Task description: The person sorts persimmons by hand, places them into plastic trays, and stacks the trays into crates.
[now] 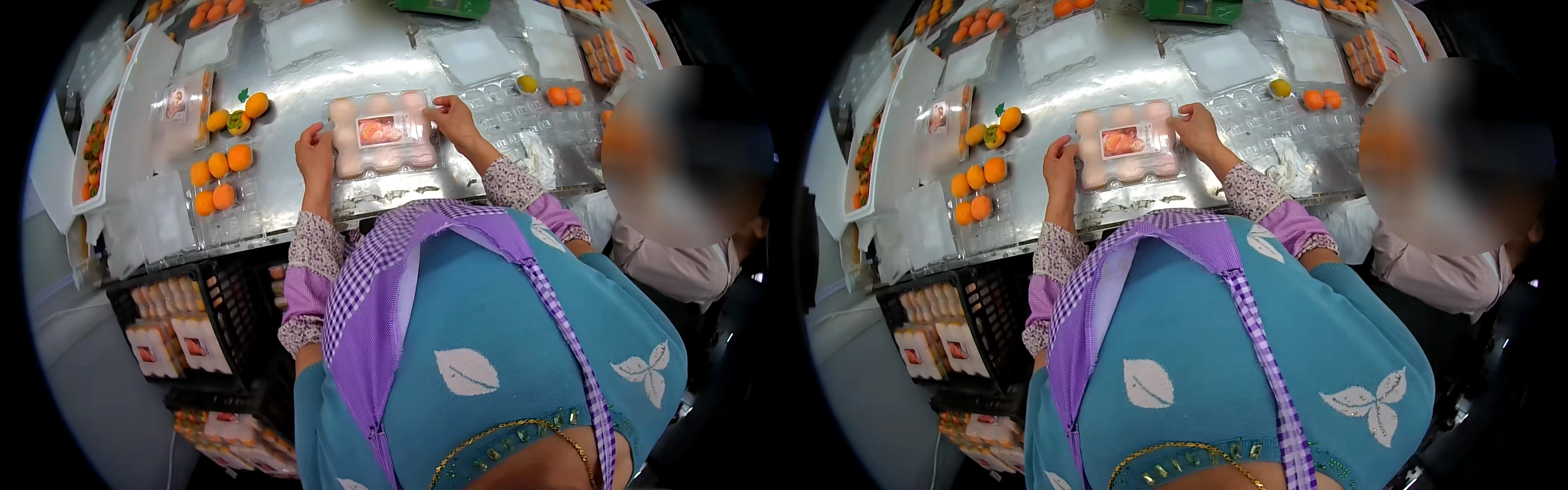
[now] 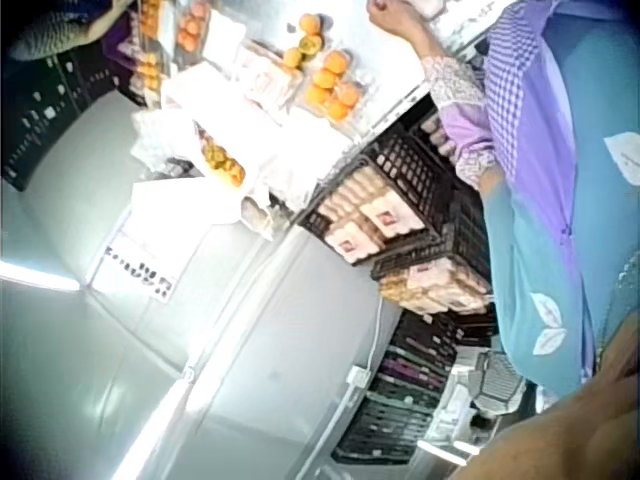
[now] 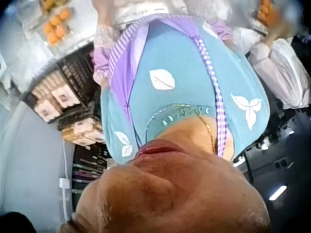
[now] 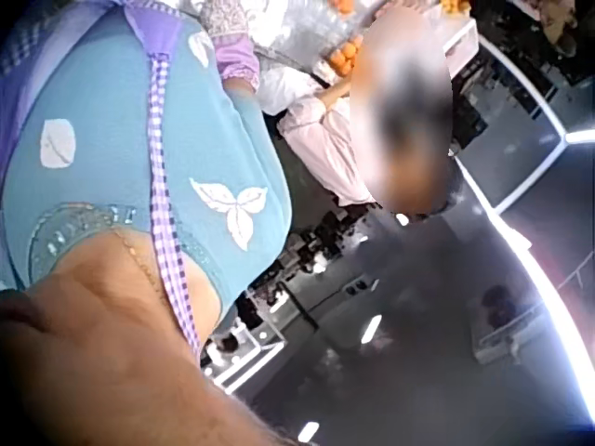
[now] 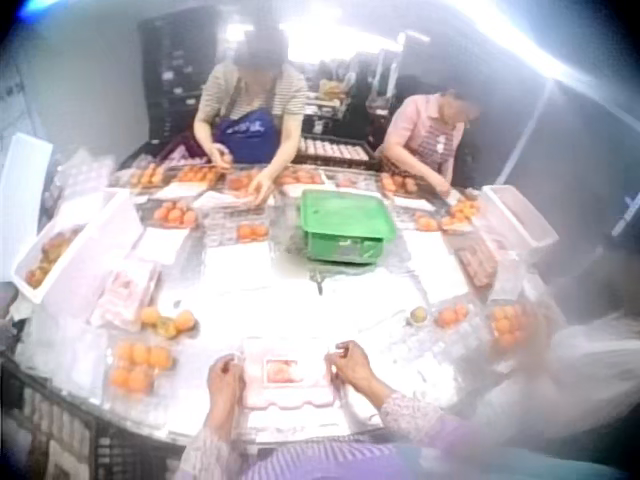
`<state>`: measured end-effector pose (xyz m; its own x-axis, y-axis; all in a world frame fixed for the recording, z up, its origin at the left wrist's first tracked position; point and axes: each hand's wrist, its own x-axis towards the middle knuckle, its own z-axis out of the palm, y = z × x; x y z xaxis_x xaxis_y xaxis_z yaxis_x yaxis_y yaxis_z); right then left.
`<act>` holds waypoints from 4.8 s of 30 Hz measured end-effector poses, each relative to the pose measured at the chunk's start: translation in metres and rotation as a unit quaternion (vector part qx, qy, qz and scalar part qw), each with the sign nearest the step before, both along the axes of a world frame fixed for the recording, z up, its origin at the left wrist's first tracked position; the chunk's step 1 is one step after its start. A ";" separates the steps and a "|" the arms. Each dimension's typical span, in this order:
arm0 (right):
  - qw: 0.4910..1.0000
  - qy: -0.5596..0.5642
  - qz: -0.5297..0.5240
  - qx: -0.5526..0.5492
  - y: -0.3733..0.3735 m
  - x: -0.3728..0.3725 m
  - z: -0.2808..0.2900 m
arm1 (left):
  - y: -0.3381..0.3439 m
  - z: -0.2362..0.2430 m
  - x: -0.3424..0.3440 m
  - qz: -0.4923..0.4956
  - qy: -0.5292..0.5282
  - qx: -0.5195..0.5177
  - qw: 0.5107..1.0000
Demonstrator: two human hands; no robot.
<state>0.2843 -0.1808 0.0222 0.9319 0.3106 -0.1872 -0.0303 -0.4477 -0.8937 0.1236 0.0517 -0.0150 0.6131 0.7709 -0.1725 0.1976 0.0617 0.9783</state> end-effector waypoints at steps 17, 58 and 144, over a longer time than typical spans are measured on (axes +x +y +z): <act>0.977 0.199 0.064 0.042 -0.007 -0.003 0.027 | -0.002 0.038 -0.020 -0.001 0.031 -0.139 0.990; 0.984 0.030 0.142 -0.106 -0.036 -0.066 0.014 | -0.041 0.052 -0.079 -0.047 0.224 0.090 0.969; 0.937 0.330 0.053 0.103 -0.059 -0.089 0.017 | -0.047 0.042 -0.115 -0.110 0.046 -0.278 0.953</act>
